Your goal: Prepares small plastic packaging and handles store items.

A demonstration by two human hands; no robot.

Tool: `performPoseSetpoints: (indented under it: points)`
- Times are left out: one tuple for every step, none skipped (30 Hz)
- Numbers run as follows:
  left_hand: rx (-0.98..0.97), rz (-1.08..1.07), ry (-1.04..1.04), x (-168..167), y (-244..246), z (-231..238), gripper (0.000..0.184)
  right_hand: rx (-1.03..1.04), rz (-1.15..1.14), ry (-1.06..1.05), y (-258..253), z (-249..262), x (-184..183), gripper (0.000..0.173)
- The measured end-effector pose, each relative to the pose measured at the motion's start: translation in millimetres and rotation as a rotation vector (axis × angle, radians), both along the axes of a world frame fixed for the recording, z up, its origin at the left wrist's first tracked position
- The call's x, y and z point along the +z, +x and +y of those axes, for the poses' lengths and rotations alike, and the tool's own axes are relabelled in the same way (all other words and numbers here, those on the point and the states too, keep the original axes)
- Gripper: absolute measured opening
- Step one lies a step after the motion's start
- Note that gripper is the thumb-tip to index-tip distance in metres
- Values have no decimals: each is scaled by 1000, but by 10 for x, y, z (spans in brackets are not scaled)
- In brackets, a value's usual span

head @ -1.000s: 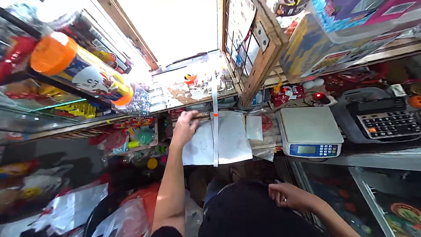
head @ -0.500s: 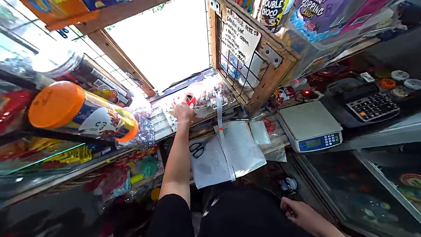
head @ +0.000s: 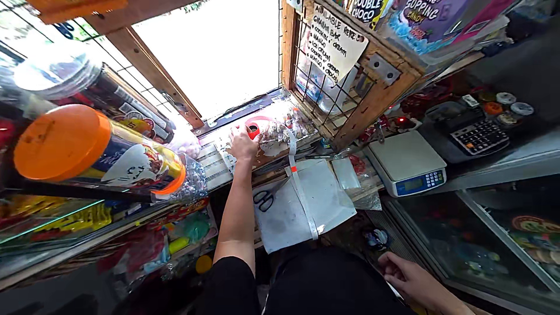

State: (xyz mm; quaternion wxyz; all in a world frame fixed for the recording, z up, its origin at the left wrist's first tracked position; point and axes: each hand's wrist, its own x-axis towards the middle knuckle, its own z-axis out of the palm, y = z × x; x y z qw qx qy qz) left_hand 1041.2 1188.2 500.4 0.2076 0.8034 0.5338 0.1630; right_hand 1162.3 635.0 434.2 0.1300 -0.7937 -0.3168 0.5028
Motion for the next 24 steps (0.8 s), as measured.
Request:
performPoseSetpoints:
  points:
    - [-12,-12,11,-31,12,18,50,-30,-44,61,4,22,46,42]
    - [-25,-26,19,-57,21,33,46,-49,-86,128,7,40,91,42]
    - [-36,-37,22,-68,24,40,42,-65,-117,191,10,66,146,41]
    - [-48,-58,15,-64,21,45,39,-78,-140,255,14,96,205,40]
    - [-53,-87,10,-60,16,51,37,-87,-162,324,21,126,259,41]
    - [-48,-115,3,-54,3,46,36,-94,-188,385,25,161,314,41]
    - [-41,-144,10,-52,-32,26,36,-102,-211,449,14,206,380,40]
    - [-44,-181,35,-42,-95,-9,36,-113,-222,513,2,266,443,40]
    - [-67,-228,81,-2,-173,-62,37,-123,-216,584,1,350,510,38]
    - [-112,-288,173,44,-249,-127,37,-127,-207,659,13,451,588,36]
    - [-178,-346,277,88,-331,-211,36,-121,-196,737,29,556,671,34]
    - [-240,-392,354,153,-409,-317,34,-103,-186,815,59,665,752,32]
    - [-301,-440,399,249,-468,-443,32,-75,-195,902,106,785,839,30]
    - [-364,-484,418,371,-516,-603,31,-39,-220,992,168,908,932,28]
    - [-439,-532,407,502,-559,-787,30,-7,-251,1073,238,1027,1037,27]
    - [-532,-589,373,627,-597,-969,30,19,-286,1144,314,1137,1153,26]
    - [-639,-659,307,750,-624,-1145,30,40,-315,1205,387,1236,1280,25]
    - [-742,-723,202,869,-635,-1320,31,60,-332,1263,451,1322,1421,24]
    - [-840,-776,70,981,-627,-1497,34,83,-330,1317,501,1386,1575,24]
    - [-931,-836,-80,1081,-603,-1679,39,121,-311,1368,535,1424,1735,26]
    - [-1021,-891,-225,1156,-563,-1854,45,180,-280,1413,554,1439,1896,29]
    - [-1109,-931,-362,1212,-501,-2021,52,254,-247,1449,562,1431,2053,33]
    - [-1204,-957,-488,1248,-412,-2177,55,334,-211,1474,564,1403,2192,38]
    - [-1290,-983,-606,1260,-301,-2328,56,414,-162,1492,564,1359,2304,43]
